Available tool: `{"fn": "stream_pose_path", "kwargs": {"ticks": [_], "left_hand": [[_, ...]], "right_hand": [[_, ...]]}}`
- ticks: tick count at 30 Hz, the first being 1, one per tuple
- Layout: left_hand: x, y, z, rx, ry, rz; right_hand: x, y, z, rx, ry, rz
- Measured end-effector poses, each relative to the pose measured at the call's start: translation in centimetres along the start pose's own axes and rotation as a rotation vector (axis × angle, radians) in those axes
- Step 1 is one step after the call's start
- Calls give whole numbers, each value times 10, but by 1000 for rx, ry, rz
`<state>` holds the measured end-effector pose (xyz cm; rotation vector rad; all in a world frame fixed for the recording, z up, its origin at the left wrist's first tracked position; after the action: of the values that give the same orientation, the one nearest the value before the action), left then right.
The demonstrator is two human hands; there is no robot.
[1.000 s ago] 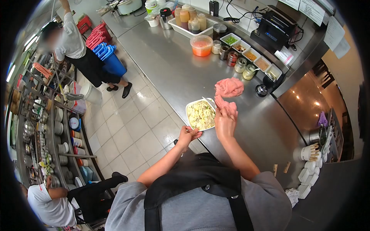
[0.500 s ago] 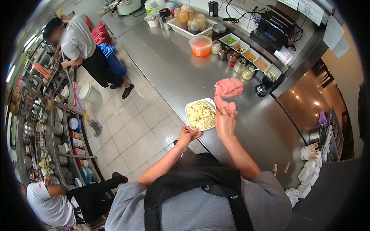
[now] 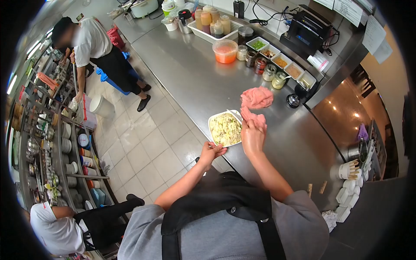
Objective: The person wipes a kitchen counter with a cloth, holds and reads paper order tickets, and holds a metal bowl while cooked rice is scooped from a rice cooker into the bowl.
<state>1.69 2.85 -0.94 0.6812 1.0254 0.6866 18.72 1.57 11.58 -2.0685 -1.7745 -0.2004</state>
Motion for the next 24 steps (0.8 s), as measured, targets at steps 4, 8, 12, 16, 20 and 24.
{"fn": "stream_pose_path", "kwargs": {"ticks": [4,8,12,16,20,24], "left_hand": [[0,2,0,12,21,-1],[0,1,1,13,-6,14],[0,3,-1,18,12,-1],[-2,4,1,15,4,-5],[0,1,-1,13,14,-13],[-2,6,4,-36,10,-12]], "right_hand": [[1,-4,-1,-23,-2,-3],[3,1,-5,-60,93,-21],[4,-1,-4,-53,108,-37],[2,3,4,-54,10,-17],[0,3,-4,-44,60,35],[-9,15,9,79,-56,110]]}}
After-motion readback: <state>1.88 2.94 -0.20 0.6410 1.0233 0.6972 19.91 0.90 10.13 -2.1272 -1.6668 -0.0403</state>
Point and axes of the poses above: each hand's wrist, its own x-axis towards the middle knuckle, its own z-axis out of the palm, y = z × x, the point moved 6 cm from there along x, towards the middle knuckle, and after that the axes turned 3 degrees about x, right-handed, at the moved point
